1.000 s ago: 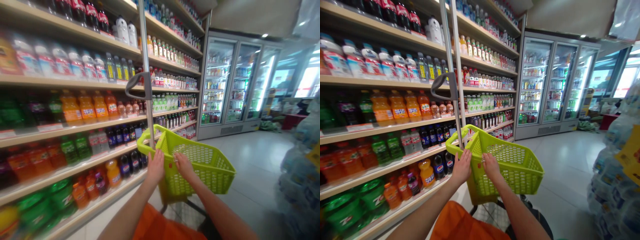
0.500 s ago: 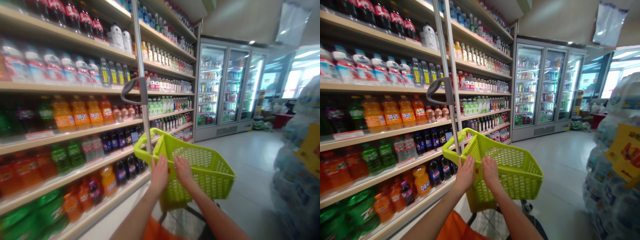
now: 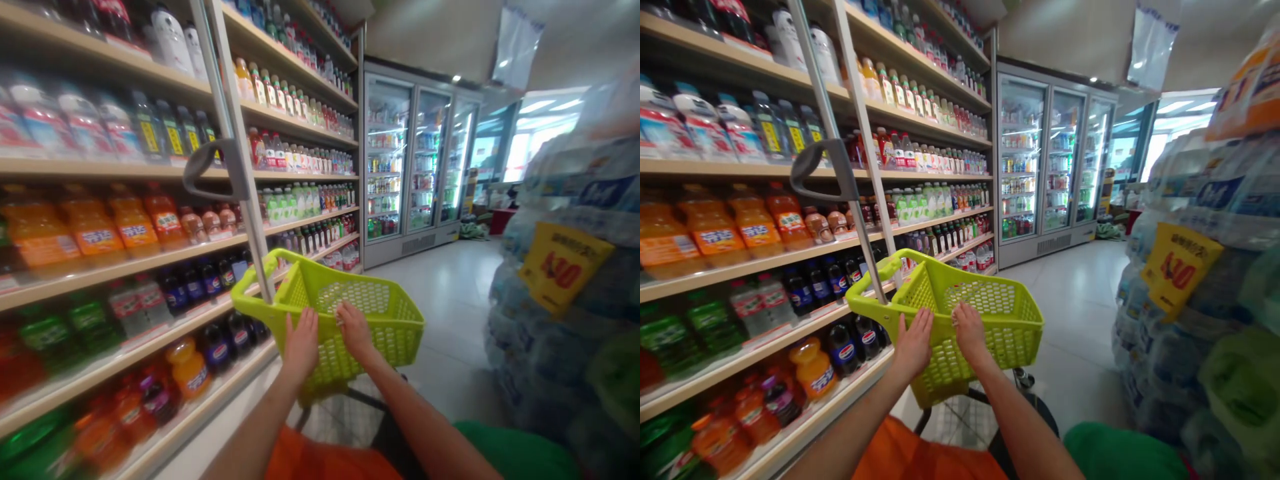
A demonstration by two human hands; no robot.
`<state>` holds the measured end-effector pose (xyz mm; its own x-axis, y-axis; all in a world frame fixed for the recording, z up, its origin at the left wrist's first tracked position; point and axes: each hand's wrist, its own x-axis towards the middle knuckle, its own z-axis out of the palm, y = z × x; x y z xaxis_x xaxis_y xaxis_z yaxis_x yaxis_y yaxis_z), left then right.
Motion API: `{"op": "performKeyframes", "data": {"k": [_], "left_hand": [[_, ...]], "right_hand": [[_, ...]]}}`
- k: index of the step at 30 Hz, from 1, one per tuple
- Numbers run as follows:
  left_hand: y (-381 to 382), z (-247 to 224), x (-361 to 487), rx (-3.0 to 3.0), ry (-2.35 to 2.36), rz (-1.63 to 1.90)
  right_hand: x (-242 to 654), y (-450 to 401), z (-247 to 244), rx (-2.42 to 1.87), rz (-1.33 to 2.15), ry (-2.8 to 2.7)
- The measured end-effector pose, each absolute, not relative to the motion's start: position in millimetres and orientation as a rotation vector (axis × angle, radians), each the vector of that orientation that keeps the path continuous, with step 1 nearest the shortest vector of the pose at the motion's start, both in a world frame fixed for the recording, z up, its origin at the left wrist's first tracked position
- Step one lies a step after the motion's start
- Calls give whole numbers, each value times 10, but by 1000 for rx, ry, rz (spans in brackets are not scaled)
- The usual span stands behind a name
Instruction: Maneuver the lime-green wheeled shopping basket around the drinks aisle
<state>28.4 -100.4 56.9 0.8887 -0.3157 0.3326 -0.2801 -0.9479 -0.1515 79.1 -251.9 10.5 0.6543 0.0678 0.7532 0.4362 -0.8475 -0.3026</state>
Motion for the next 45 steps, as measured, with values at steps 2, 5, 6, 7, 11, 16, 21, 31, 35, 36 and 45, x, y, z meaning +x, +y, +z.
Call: {"op": "performKeyframes", "data": {"k": [2,5,6,7,11,16,21,31,35,36,45], "left_hand": [[-980,571,275,-2969,445,-547],[-1027,584,279,-2995,402,-565],[-1061,590,287,-3004,406,-558],[-1099,596,298,-3014,419,-540],[-1217,620,339,-3042,455,-447],[-1230,658,311,-3051,437,-383],[-1227,666,228,-3079,447,-391],[-1252,547,129,-3062,469,-534],[-1242,509,128,-3051,481,-570],[-1239,507,129,-3047,481,-576],[-1204,486,142,-3010,497,-579]], "right_hand": [[730,-2708,95,-2465,-1055,-241],[688,-2777,42,-2488,-1086,-158],[695,-2733,20,-2482,-1100,-195],[713,-2669,0,-2470,-1114,-244],[811,-2474,-40,-2402,-1148,-345],[777,-2843,-33,-2513,-1108,-221],[680,-3293,-46,-2632,-1150,86],[613,-3942,-160,-2590,-1240,318],[571,-3788,-218,-2562,-1211,94],[566,-3669,-223,-2553,-1211,16],[625,-3676,-251,-2378,-1223,28]]}}
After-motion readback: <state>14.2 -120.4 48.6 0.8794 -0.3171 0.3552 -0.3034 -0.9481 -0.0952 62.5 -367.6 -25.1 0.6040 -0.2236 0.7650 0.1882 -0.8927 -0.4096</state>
